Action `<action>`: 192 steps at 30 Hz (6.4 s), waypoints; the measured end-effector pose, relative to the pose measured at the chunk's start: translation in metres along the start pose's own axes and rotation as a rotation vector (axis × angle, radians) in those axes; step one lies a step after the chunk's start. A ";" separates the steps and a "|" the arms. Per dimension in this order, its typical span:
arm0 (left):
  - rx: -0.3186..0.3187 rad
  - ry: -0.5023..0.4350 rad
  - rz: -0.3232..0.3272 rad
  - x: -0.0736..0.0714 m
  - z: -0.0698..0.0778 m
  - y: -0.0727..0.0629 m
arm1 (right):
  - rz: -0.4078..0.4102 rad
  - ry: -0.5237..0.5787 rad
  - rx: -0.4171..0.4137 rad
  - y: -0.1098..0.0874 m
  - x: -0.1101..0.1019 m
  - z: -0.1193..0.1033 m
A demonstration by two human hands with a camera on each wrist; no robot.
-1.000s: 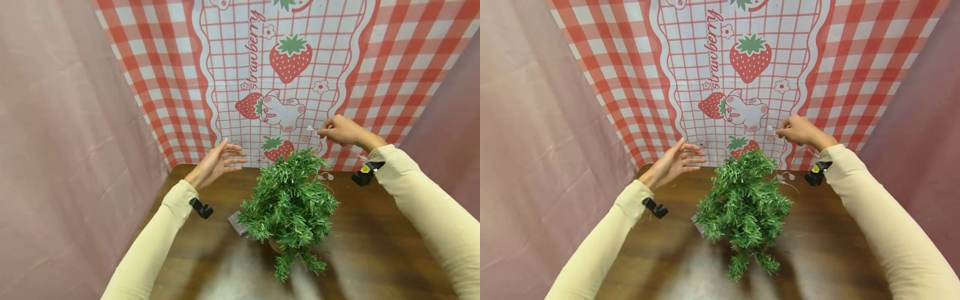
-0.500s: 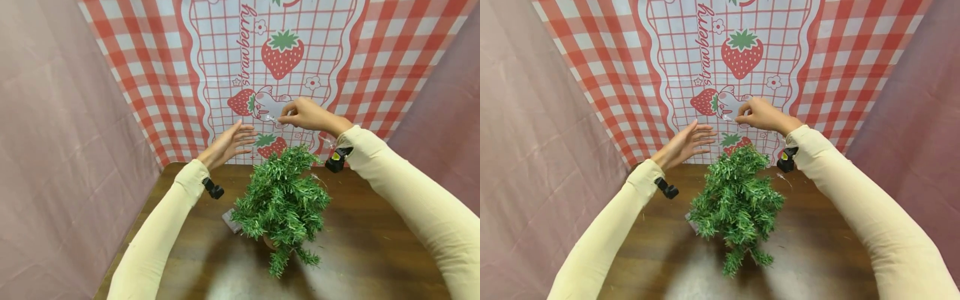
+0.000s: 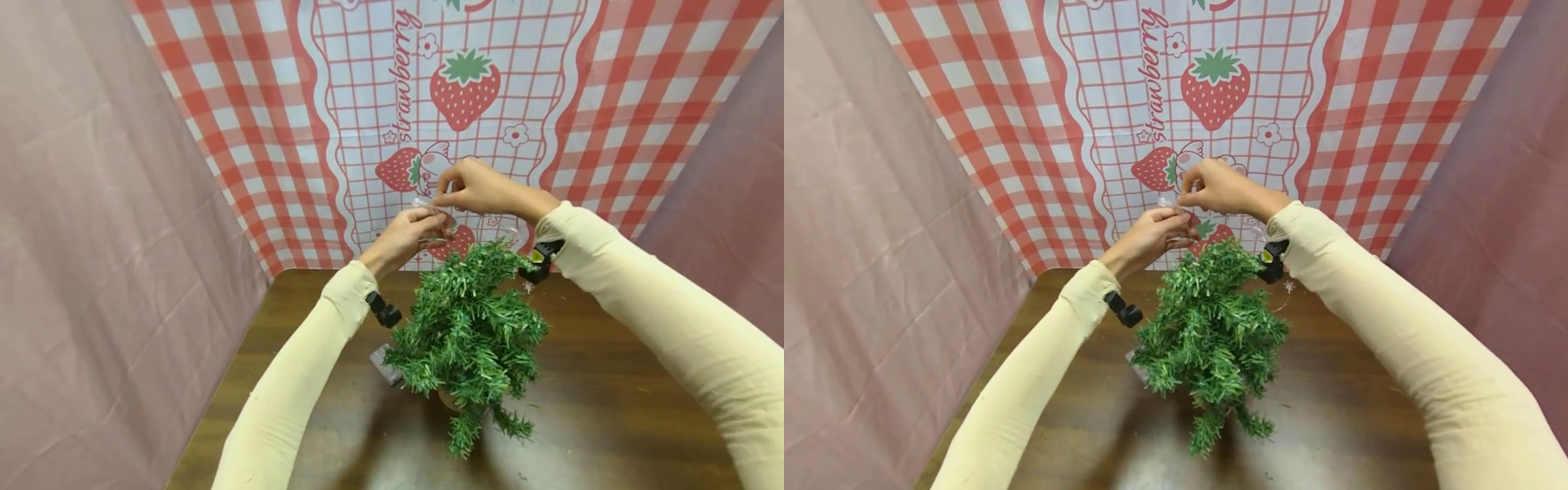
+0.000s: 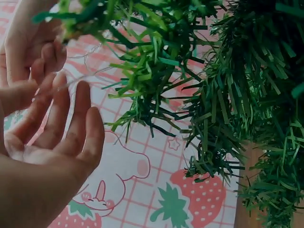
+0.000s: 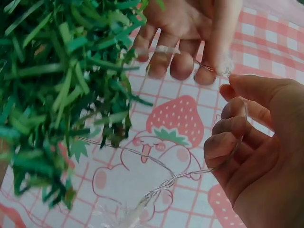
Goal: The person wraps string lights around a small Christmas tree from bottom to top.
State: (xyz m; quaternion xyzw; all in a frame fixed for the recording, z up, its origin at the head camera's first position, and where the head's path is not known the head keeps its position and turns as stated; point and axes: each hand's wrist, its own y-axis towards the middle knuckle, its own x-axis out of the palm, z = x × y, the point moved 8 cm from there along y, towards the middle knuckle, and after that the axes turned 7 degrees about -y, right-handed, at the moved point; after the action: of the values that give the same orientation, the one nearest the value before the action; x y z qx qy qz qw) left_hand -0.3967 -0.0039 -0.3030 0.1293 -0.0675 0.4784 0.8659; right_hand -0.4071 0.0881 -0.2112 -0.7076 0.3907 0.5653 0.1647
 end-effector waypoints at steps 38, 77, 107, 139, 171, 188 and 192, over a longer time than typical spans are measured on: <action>0.021 0.060 0.249 -0.087 -0.041 -0.054 | 0.067 -0.113 0.222 -0.117 -0.014 0.119; 0.109 0.331 0.334 -0.131 -0.065 -0.098 | -0.111 -0.223 0.272 -0.117 0.008 0.082; 0.088 -0.302 0.297 -0.135 -0.074 -0.164 | 0.188 -0.148 0.244 -0.144 0.007 0.099; -0.064 0.238 0.412 -0.151 -0.121 -0.167 | 0.170 -0.087 0.196 -0.116 0.017 0.097; 0.151 -0.432 0.328 -0.130 -0.104 -0.198 | 0.215 -0.176 -0.053 -0.107 -0.086 -0.044; 0.205 -0.425 0.124 -0.113 -0.106 -0.229 | -0.046 0.117 -0.192 -0.169 -0.064 -0.042; 0.212 -0.425 0.100 -0.107 -0.106 -0.229 | -0.045 0.163 -0.151 -0.189 -0.055 -0.033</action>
State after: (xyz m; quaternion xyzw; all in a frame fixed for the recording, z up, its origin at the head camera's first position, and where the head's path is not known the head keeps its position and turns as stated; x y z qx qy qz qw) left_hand -0.2607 -0.1770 -0.4668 0.3137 -0.2037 0.4870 0.7893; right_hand -0.2479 0.2070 -0.1889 -0.7702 0.3432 0.5298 0.0910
